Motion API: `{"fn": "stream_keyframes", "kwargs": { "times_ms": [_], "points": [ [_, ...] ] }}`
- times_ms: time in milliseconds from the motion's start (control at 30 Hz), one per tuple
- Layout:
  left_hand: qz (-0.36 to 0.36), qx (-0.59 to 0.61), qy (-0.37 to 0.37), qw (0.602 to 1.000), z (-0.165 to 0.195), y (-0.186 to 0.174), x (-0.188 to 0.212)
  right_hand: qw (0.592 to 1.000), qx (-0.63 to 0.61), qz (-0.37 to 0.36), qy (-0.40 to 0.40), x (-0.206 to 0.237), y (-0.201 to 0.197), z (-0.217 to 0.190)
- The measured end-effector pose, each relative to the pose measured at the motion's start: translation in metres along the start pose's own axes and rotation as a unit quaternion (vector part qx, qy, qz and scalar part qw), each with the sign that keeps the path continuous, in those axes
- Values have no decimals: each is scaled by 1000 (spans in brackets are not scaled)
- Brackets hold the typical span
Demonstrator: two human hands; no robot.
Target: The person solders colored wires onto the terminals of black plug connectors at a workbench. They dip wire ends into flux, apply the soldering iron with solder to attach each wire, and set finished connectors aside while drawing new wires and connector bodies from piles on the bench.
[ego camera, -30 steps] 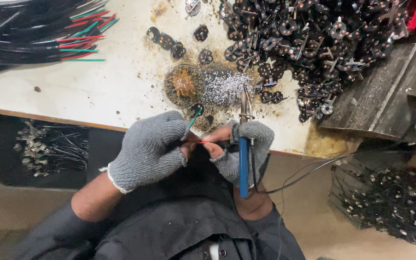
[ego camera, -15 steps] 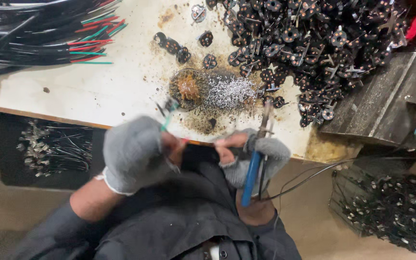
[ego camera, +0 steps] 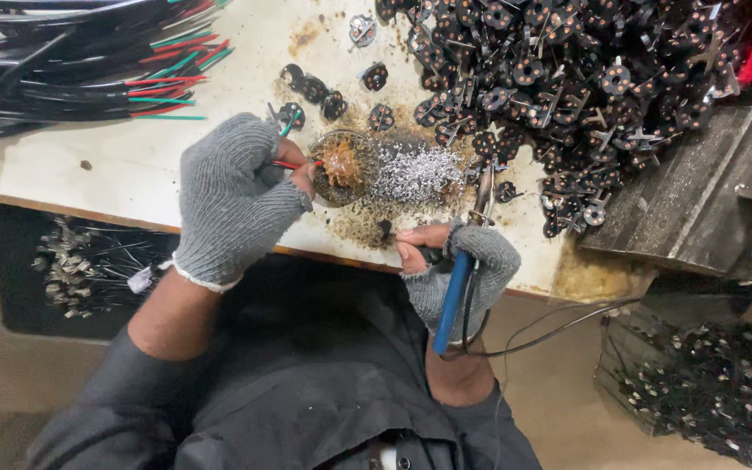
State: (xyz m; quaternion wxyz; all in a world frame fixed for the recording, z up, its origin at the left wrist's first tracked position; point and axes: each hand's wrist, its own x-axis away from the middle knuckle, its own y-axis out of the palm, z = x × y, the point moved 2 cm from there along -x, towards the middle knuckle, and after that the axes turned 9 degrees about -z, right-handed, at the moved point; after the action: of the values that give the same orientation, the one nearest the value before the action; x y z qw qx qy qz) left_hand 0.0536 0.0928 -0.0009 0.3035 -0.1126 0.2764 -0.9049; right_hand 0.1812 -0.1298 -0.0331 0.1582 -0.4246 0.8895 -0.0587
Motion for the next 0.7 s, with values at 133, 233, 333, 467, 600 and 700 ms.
{"fn": "stream_keyframes", "kwargs": {
  "times_ms": [133,233,333,467,600,700],
  "points": [
    [3,-15,2,1000,0,1,0,1000,-1,3,-1,2,0,2],
    [6,14,0,1000,-5,4,4,1000,-3,0,2,3,0,2],
    [1,5,0,1000,-7,6,4,1000,-8,-3,7,4,0,3],
    [30,-44,31,998,8,1,2,1000,21,-13,2,3,-1,2],
    [62,-120,137,981,37,-23,22,1000,11,0,-24,-4,4,-6],
    [-153,40,95,983,38,-30,38,998,45,-15,-42,-12,7,-21]
  ]
}}
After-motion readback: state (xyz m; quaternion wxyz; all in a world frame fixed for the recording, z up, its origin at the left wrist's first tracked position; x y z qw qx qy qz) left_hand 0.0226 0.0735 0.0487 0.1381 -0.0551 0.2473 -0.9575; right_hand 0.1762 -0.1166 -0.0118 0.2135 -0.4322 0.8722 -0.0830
